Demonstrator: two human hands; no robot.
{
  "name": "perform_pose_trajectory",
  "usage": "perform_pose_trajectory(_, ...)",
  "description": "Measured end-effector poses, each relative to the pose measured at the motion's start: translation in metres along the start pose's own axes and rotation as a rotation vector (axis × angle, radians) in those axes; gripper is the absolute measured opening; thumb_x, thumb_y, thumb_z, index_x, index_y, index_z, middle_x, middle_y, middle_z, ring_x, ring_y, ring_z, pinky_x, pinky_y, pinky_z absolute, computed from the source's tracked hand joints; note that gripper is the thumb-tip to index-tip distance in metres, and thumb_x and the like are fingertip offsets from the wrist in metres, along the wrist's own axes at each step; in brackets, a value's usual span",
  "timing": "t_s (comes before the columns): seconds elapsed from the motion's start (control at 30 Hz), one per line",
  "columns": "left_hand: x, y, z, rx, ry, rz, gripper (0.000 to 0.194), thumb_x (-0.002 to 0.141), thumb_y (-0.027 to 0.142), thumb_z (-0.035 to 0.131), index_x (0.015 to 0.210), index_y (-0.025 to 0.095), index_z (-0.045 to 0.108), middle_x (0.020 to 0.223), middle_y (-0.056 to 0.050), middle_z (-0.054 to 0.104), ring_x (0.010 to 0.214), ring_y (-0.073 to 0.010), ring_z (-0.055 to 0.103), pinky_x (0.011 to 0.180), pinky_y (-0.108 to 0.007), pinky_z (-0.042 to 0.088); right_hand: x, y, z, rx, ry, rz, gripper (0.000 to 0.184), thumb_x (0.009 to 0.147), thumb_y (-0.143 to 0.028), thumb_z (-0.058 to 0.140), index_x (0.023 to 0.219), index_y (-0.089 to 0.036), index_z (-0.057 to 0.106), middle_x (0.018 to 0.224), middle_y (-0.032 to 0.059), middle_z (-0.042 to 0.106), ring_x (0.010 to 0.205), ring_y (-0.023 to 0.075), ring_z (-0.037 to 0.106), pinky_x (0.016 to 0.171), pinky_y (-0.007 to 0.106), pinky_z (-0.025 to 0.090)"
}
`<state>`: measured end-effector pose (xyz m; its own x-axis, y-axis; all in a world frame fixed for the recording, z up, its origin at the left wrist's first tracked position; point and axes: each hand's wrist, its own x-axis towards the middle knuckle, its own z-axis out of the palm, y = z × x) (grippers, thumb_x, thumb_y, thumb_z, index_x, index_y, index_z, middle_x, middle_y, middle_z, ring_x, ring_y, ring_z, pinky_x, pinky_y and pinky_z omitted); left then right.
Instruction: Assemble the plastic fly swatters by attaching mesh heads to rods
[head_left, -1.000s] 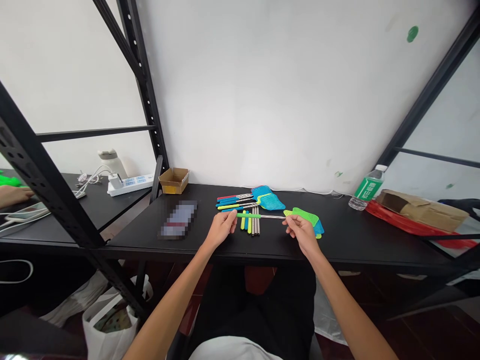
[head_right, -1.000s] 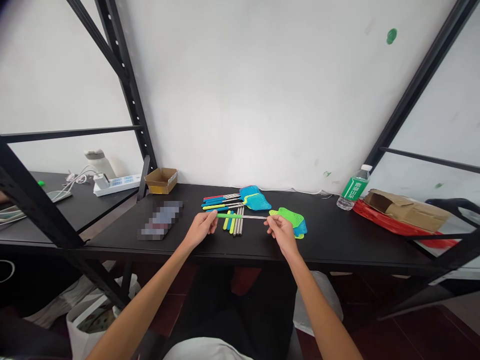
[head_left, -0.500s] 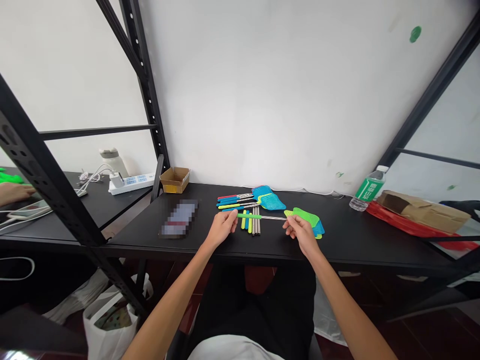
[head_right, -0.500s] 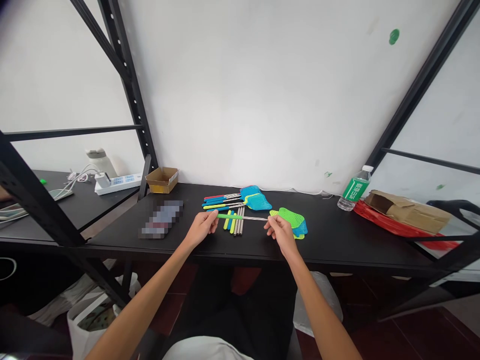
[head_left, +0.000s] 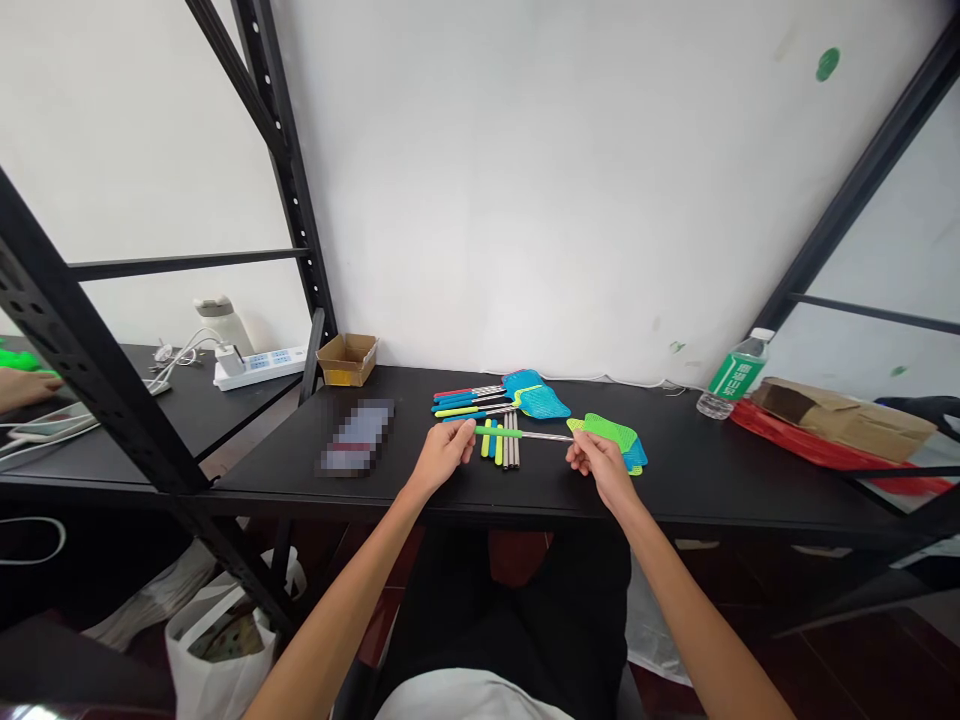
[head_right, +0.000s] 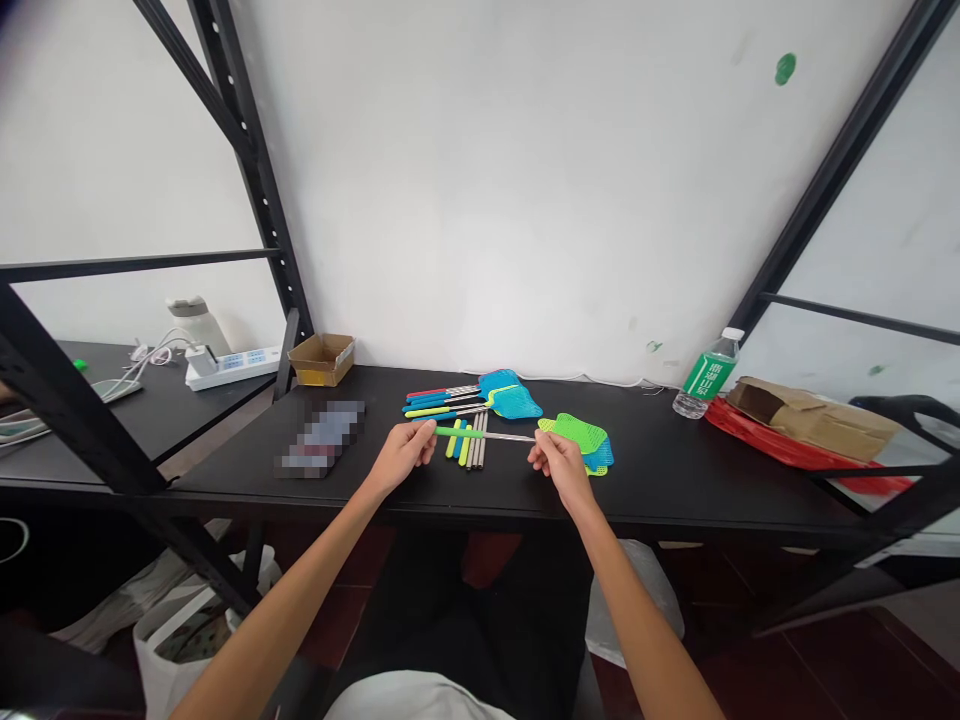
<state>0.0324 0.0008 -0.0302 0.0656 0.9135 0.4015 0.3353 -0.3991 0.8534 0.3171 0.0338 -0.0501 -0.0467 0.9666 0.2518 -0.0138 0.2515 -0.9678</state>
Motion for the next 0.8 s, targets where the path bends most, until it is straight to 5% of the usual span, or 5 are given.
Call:
perform_pose_trajectory(0.57,0.0007,-0.002,0.0003,-0.035,0.005,0.002,0.047,0.096,0.052,0.041,0.067,0.017,0.055,0.05,0.002,0.053,0.047,-0.0098,0.045,0.052,-0.022,0.037,0.0008,0.0025,-0.0006,-0.03,-0.03,-0.033,0.051,0.085,-0.057,0.062,0.054,-0.019,0.048,0.052,0.0025,0.055,0.05,0.0129,0.048,0.046,0.026,0.03)
perform_pose_trajectory(0.8,0.0002,-0.0017,0.0004,-0.057,0.004,-0.017,0.048,0.096,0.051,0.04,0.064,0.018,0.053,0.049,0.001,0.055,0.046,-0.0104,0.045,0.051,-0.022,0.037,0.0013,0.003,-0.0003,-0.013,-0.021,0.009,0.046,0.084,-0.059,0.062,0.065,-0.018,0.06,0.059,0.0039,0.06,0.051,0.0129,0.051,0.044,0.024,0.031)
